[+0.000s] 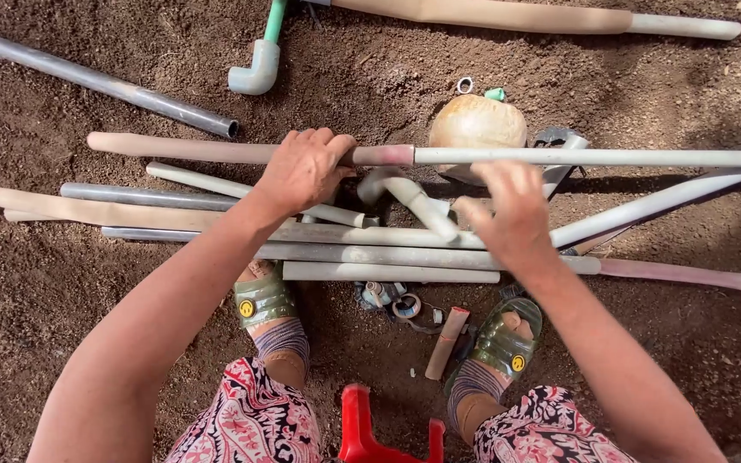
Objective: The person sits on a small red stool on a dirt surface, surrounded by various PVC pipes and fittings. They pick up a long pipe, inspect it, and then use a hand saw to cut a smaller white pipe segment while holding it against a coconut shell.
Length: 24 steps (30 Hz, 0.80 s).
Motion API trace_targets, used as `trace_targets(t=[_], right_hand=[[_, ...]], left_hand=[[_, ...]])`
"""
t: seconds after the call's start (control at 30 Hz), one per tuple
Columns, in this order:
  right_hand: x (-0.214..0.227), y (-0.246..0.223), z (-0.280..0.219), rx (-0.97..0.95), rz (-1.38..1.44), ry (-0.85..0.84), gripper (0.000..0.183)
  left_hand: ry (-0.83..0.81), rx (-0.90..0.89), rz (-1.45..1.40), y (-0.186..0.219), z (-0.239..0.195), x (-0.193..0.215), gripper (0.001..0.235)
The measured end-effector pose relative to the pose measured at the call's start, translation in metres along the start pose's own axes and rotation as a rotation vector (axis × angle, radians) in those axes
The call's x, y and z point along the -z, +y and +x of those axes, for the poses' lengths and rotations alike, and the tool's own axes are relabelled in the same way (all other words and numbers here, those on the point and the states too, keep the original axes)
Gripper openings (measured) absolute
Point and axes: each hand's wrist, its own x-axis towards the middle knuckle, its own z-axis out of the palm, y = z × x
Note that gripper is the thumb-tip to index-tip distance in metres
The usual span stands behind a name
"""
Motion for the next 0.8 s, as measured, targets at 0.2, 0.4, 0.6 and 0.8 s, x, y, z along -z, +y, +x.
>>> trace_targets(t=[0.2,0.4,0.6,0.8], right_hand=[[0.007,0.042,0.031,-0.098,-0.108,-0.372,0.060],[-0.017,0.068,0.039,-0.119,-0.238,-0.528,0.027],[-0.035,0.077,0.037,-0.092,-0.334,-0.545,0.029],[0.006,0.048,0.057,-0.060,-0.265,-0.559,0.018]], left_hand=[[0.098,-0.015,0.088,0.020,-0.011,0.039,0.045],[-0.151,0.067,0.055,0.040,-0.002,0.073,0.036],[-0.474,0.106,-0.124,0.048,0.018,0.114,0.041],[-0.612,0.182,-0.360,0.033,0.036,0.090,0.047]])
